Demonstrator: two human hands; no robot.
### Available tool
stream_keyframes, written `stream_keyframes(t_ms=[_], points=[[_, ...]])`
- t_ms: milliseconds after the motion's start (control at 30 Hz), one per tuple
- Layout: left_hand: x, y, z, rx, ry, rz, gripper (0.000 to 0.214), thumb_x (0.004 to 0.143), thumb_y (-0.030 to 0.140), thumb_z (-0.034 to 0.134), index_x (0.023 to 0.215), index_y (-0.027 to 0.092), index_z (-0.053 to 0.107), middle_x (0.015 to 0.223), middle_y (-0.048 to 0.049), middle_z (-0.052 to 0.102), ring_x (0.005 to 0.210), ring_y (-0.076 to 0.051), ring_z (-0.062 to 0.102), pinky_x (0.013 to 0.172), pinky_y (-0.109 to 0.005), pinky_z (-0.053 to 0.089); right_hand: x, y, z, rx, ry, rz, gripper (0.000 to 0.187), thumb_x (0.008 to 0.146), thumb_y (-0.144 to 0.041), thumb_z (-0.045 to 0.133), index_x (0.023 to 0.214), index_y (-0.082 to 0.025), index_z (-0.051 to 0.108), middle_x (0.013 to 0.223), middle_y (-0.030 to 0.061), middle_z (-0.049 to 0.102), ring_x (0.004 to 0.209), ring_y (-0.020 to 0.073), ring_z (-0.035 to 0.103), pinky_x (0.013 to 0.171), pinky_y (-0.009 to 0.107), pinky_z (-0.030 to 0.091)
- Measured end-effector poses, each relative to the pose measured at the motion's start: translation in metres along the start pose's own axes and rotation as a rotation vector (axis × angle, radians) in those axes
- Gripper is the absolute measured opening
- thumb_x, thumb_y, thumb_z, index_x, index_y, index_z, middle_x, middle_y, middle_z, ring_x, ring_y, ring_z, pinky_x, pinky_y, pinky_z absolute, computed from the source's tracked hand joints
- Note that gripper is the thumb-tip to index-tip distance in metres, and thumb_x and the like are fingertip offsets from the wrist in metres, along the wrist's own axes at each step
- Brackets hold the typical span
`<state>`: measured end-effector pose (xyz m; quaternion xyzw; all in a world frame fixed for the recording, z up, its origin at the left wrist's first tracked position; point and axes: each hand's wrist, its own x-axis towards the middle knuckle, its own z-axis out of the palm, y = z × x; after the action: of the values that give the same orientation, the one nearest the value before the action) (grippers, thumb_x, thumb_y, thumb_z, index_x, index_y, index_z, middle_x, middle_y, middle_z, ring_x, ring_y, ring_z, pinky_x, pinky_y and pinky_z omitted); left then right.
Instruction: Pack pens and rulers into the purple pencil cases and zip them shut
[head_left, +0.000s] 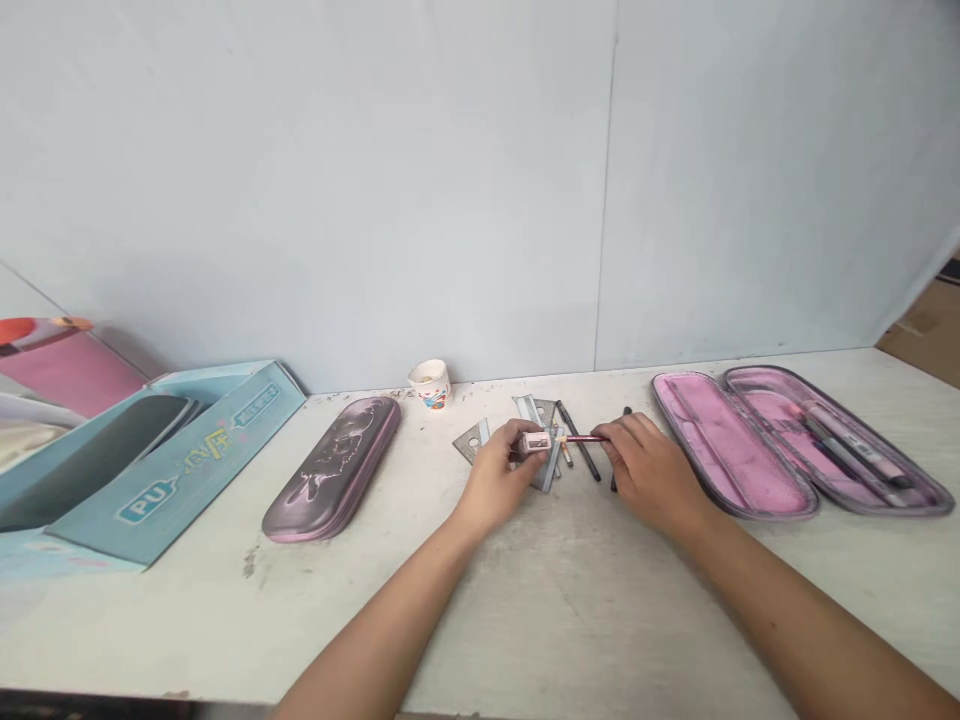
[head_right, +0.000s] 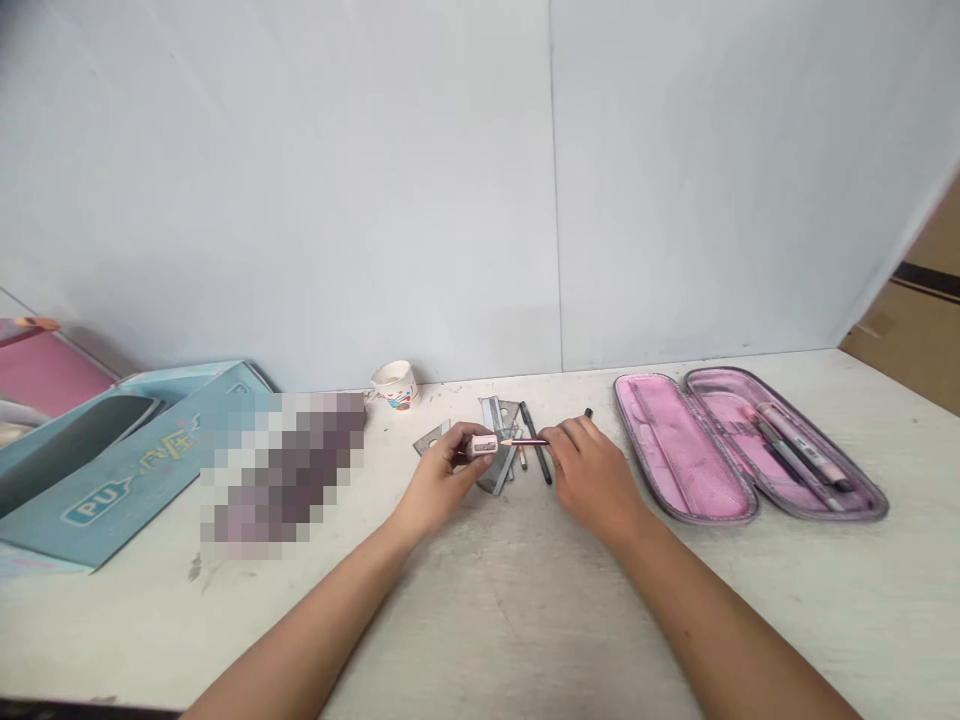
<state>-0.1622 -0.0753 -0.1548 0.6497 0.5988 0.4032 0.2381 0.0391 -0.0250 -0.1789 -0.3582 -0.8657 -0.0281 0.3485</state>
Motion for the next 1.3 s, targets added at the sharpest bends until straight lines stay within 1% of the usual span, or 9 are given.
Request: stream_keyframes(t_ms=[167, 300, 433, 567, 900, 1067, 1133, 1200, 1300], points=[[-0.006, -0.005, 0.006, 0.144, 0.070, 0.037, 0.015, 0.074, 0.025, 0.056, 0.088, 0.018, 0.054, 0.083, -0.0022, 0.056, 0.076, -0.014, 0.051, 0.069, -0.026, 0.041, 0.000, -0.005, -0.002, 0.020, -0.004, -0.012, 0.022, 0.085, -0.014, 0.038, 0.098, -0.014, 0.056, 0.086, 0.0080, 0.058, 0.083, 0.0204, 0.048, 0.071, 0.033, 0.040], [-0.009, -0.007, 0.008, 0.075, 0.031, 0.080, 0.012, 0.074, 0.022, 0.055, 0.081, 0.019, 0.046, 0.094, -0.0045, 0.059, 0.085, -0.015, 0.055, 0.074, -0.027, 0.043, -0.001, -0.011, -0.002, 0.057, 0.003, -0.046, 0.022, 0.086, -0.015, 0.037, 0.097, -0.013, 0.056, 0.086, 0.0084, 0.057, 0.084, 0.0196, 0.047, 0.072, 0.032, 0.041], [-0.011, -0.006, 0.007, 0.054, -0.045, 0.023, 0.013, 0.075, 0.023, 0.053, 0.079, 0.020, 0.041, 0.076, 0.0010, 0.059, 0.067, -0.012, 0.054, 0.062, -0.023, 0.040, -0.002, -0.011, -0.002, 0.074, -0.005, -0.050, 0.021, 0.087, -0.017, 0.038, 0.098, -0.013, 0.056, 0.086, 0.0081, 0.057, 0.083, 0.0192, 0.047, 0.072, 0.032, 0.041], [-0.011, -0.007, 0.004, 0.138, -0.052, -0.008, 0.015, 0.076, 0.030, 0.054, 0.078, 0.020, 0.044, 0.067, 0.0030, 0.055, 0.059, -0.011, 0.049, 0.055, -0.022, 0.036, -0.002, -0.011, -0.003, 0.074, -0.003, -0.070, 0.022, 0.087, -0.015, 0.038, 0.099, -0.013, 0.056, 0.086, 0.0079, 0.056, 0.082, 0.0188, 0.046, 0.071, 0.031, 0.041], [-0.009, -0.007, -0.002, 0.218, -0.084, 0.042, 0.022, 0.078, 0.031, 0.055, 0.096, 0.019, 0.060, 0.090, -0.0037, 0.064, 0.080, -0.017, 0.056, 0.070, -0.027, 0.040, -0.005, -0.005, -0.003, -0.020, -0.005, -0.096, 0.026, 0.078, -0.006, 0.044, 0.099, -0.014, 0.058, 0.086, 0.0073, 0.056, 0.083, 0.0195, 0.046, 0.069, 0.031, 0.040], [-0.012, -0.001, -0.003, 0.184, -0.170, 0.112, 0.035, 0.083, 0.029, 0.048, 0.116, 0.020, 0.054, 0.102, -0.0062, 0.062, 0.092, -0.019, 0.056, 0.079, -0.028, 0.040, -0.004, -0.009, -0.003, 0.000, -0.009, -0.123, 0.027, 0.078, -0.004, 0.043, 0.099, -0.013, 0.058, 0.084, 0.0070, 0.057, 0.083, 0.0187, 0.046, 0.068, 0.029, 0.040], [-0.013, 0.001, -0.003, 0.137, -0.200, 0.107, 0.030, 0.087, 0.033, 0.042, 0.109, 0.019, 0.056, 0.094, -0.0050, 0.062, 0.086, -0.017, 0.055, 0.076, -0.027, 0.040, -0.005, -0.010, -0.002, -0.009, -0.007, -0.122, 0.025, 0.079, -0.005, 0.044, 0.098, -0.012, 0.058, 0.082, 0.0069, 0.058, 0.082, 0.0186, 0.045, 0.067, 0.029, 0.039], [-0.014, 0.001, -0.001, 0.063, -0.249, 0.065, 0.032, 0.089, 0.039, 0.036, 0.094, 0.016, 0.057, 0.077, -0.0019, 0.058, 0.071, -0.014, 0.053, 0.067, -0.025, 0.039, -0.006, -0.012, -0.001, -0.016, -0.022, -0.131, 0.022, 0.080, -0.007, 0.044, 0.095, -0.013, 0.058, 0.080, 0.0063, 0.058, 0.080, 0.0182, 0.046, 0.065, 0.029, 0.038], [-0.016, 0.000, 0.004, -0.099, -0.318, -0.020, 0.038, 0.089, 0.048, 0.029, 0.086, 0.016, 0.050, 0.058, 0.0040, 0.041, 0.052, -0.009, 0.039, 0.053, -0.022, 0.033, -0.009, -0.014, 0.004, -0.008, -0.071, -0.160, 0.018, 0.082, -0.010, 0.042, 0.088, -0.015, 0.058, 0.078, 0.0049, 0.059, 0.077, 0.0171, 0.047, 0.062, 0.028, 0.036]])
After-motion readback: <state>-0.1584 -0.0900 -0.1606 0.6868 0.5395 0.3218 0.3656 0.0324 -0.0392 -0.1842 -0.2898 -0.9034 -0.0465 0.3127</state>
